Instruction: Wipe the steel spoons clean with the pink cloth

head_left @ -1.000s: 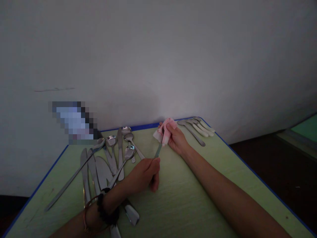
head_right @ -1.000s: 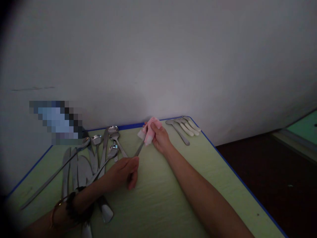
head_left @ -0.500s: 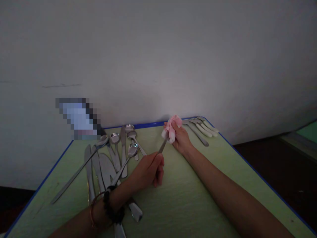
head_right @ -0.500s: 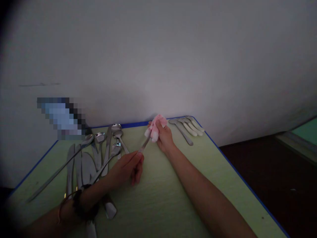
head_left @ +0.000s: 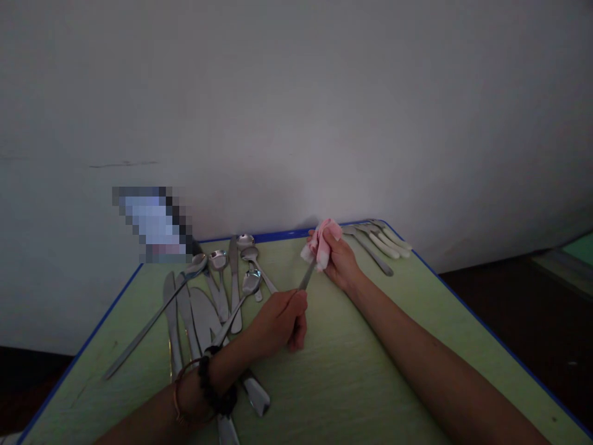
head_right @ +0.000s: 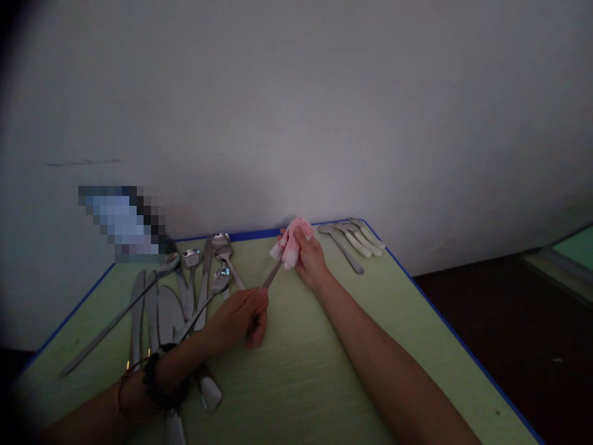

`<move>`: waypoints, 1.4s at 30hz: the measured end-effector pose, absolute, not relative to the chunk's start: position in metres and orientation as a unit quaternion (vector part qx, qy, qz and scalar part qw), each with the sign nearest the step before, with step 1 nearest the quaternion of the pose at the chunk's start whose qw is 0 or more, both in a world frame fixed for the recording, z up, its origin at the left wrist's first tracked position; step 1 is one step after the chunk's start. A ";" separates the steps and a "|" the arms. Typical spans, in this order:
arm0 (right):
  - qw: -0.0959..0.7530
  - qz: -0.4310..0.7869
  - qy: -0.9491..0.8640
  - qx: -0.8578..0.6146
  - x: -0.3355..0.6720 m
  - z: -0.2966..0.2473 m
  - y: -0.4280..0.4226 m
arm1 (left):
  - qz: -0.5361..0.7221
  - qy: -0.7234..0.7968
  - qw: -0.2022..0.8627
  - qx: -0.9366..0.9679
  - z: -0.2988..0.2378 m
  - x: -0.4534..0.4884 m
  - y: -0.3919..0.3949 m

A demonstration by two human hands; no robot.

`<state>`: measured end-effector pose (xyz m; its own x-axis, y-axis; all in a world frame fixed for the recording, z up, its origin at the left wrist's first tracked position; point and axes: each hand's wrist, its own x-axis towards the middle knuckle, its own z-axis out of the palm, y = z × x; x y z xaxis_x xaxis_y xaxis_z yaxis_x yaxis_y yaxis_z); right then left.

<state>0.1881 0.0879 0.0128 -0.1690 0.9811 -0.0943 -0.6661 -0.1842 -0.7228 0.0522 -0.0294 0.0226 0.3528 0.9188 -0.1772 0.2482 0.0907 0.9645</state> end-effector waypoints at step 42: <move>0.640 0.591 -0.354 -0.340 0.181 0.009 0.082 | 0.252 0.492 0.506 0.662 0.024 0.053 -0.034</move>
<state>0.1813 0.0820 0.0094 0.0508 0.9974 0.0518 -0.5151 0.0706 -0.8542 0.0528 -0.0344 0.0241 0.3886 0.9066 -0.1645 0.3979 -0.0041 0.9174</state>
